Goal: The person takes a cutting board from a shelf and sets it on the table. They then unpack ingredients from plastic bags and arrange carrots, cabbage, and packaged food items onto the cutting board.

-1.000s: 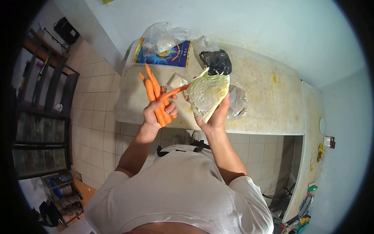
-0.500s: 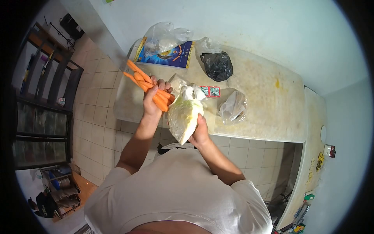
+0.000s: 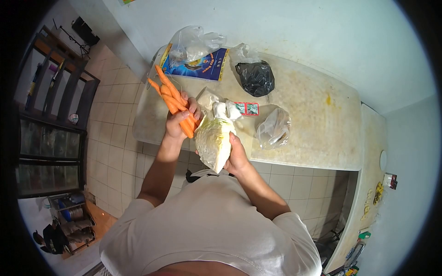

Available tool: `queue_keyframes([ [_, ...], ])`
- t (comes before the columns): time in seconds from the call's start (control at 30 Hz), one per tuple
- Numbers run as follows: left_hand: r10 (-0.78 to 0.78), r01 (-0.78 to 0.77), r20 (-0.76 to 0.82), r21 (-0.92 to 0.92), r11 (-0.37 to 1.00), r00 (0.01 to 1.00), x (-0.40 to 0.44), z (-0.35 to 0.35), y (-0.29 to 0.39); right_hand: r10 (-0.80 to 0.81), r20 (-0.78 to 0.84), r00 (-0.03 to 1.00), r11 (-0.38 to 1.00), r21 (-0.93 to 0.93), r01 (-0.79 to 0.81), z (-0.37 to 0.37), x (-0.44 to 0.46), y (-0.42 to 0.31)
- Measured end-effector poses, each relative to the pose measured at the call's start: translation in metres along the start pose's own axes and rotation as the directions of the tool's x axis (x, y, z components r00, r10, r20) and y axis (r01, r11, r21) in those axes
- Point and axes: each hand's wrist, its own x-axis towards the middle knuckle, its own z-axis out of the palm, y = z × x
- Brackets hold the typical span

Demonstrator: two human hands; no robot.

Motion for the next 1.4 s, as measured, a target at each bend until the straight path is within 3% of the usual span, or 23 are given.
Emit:
queue_keyframes([
  [0.13,-0.113,0.110,0.059,0.056,0.992,0.992,-0.003,0.000,0.008,0.194,0.126,0.973,0.979,0.045,-0.201,-0.021,-0.003,-0.005],
  [0.23,-0.278,0.276,0.153,0.039,0.960,0.948,-0.010,-0.001,0.020,0.179,0.028,0.984,0.983,-0.052,-0.177,-0.033,-0.009,-0.016],
  [0.3,-0.366,0.377,0.258,0.008,0.926,0.894,-0.012,0.002,0.025,0.014,-0.075,0.997,0.987,-0.156,-0.026,-0.045,-0.005,-0.027],
  [0.43,-0.509,0.492,0.197,0.133,0.860,0.838,-0.016,-0.001,0.031,-0.026,0.085,0.996,0.979,-0.200,0.043,-0.023,0.008,-0.059],
  [0.47,-0.483,0.460,0.208,0.151,0.875,0.851,-0.016,-0.001,0.030,-0.034,0.139,0.990,0.977,-0.205,0.062,-0.011,0.010,-0.063],
  [0.6,-0.519,0.496,0.149,0.167,0.852,0.842,-0.021,0.001,0.031,-0.049,0.080,0.996,0.955,-0.288,0.070,-0.006,0.019,-0.059],
  [0.7,-0.520,0.497,0.167,0.162,0.852,0.837,-0.024,-0.007,0.033,-0.104,0.062,0.993,0.965,-0.236,0.116,-0.006,0.021,-0.049],
  [0.8,-0.517,0.499,0.142,0.146,0.854,0.844,-0.024,-0.006,0.038,-0.017,0.065,0.998,0.996,-0.084,0.022,0.000,0.017,-0.046],
  [0.9,-0.491,0.473,0.157,0.144,0.870,0.857,-0.025,-0.007,0.042,0.029,0.232,0.972,0.994,-0.113,-0.003,-0.011,0.014,-0.050],
  [0.97,-0.492,0.467,0.172,0.167,0.869,0.854,-0.026,-0.008,0.045,0.023,0.259,0.966,1.000,-0.014,-0.020,-0.016,0.012,-0.052],
  [1.1,-0.511,0.486,0.206,0.161,0.859,0.835,-0.027,-0.011,0.050,0.023,0.226,0.974,0.998,-0.067,-0.008,-0.013,0.008,-0.065],
  [1.23,-0.582,0.545,0.334,0.206,0.813,0.741,-0.030,-0.018,0.054,-0.080,0.080,0.994,0.992,-0.088,0.087,-0.003,0.002,-0.070],
  [1.4,-0.690,0.580,0.347,0.376,0.723,0.635,-0.031,-0.020,0.063,-0.140,0.088,0.986,0.984,-0.096,0.149,-0.003,0.002,-0.078],
])
